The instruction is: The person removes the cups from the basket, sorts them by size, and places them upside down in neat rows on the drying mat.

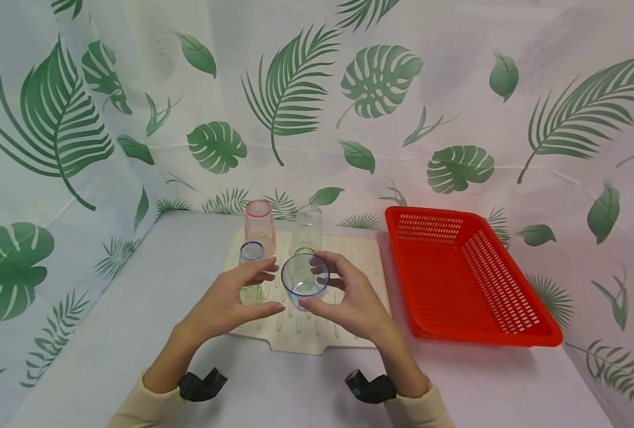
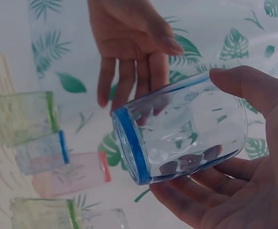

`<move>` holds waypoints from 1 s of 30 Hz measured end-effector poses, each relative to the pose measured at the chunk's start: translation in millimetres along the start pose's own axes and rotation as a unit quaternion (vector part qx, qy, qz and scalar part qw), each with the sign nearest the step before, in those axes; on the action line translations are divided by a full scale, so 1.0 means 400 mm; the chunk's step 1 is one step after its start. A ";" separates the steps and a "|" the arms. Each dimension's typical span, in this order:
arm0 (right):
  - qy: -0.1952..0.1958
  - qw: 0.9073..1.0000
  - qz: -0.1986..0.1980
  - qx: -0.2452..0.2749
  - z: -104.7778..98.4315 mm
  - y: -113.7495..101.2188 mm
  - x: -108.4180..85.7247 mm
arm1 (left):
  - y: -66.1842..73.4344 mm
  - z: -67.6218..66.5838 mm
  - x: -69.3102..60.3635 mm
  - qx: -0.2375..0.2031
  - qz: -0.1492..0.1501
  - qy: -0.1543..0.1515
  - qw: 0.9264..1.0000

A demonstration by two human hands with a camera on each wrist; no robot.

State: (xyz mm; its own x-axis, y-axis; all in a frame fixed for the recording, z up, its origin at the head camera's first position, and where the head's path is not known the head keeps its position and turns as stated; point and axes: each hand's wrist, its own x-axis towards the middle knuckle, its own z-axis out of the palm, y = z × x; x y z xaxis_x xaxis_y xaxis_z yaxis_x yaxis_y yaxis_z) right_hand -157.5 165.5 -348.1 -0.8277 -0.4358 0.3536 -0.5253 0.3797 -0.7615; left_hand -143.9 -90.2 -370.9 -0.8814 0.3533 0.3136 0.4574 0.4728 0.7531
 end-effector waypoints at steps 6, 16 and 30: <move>-0.025 0.999 -0.017 0.019 0.008 -0.008 -0.002 | 0.016 0.015 0.013 -0.024 0.040 -0.005 0.999; -0.046 0.999 -0.025 0.014 0.017 -0.012 -0.006 | 0.022 0.016 0.014 -0.058 0.070 -0.005 0.996; -0.074 0.995 -0.040 0.046 0.026 -0.002 -0.008 | 0.015 0.018 0.012 -0.064 0.093 -0.003 0.994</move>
State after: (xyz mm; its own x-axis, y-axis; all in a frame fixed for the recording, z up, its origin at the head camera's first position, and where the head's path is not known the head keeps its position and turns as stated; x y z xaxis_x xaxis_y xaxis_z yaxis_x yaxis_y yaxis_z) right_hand -152.1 158.0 -354.3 -0.7430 -0.5788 0.3362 -0.5618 0.2662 -0.7833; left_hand -144.7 -79.9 -369.0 -0.7817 0.4307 0.4510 0.5937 0.2930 0.7494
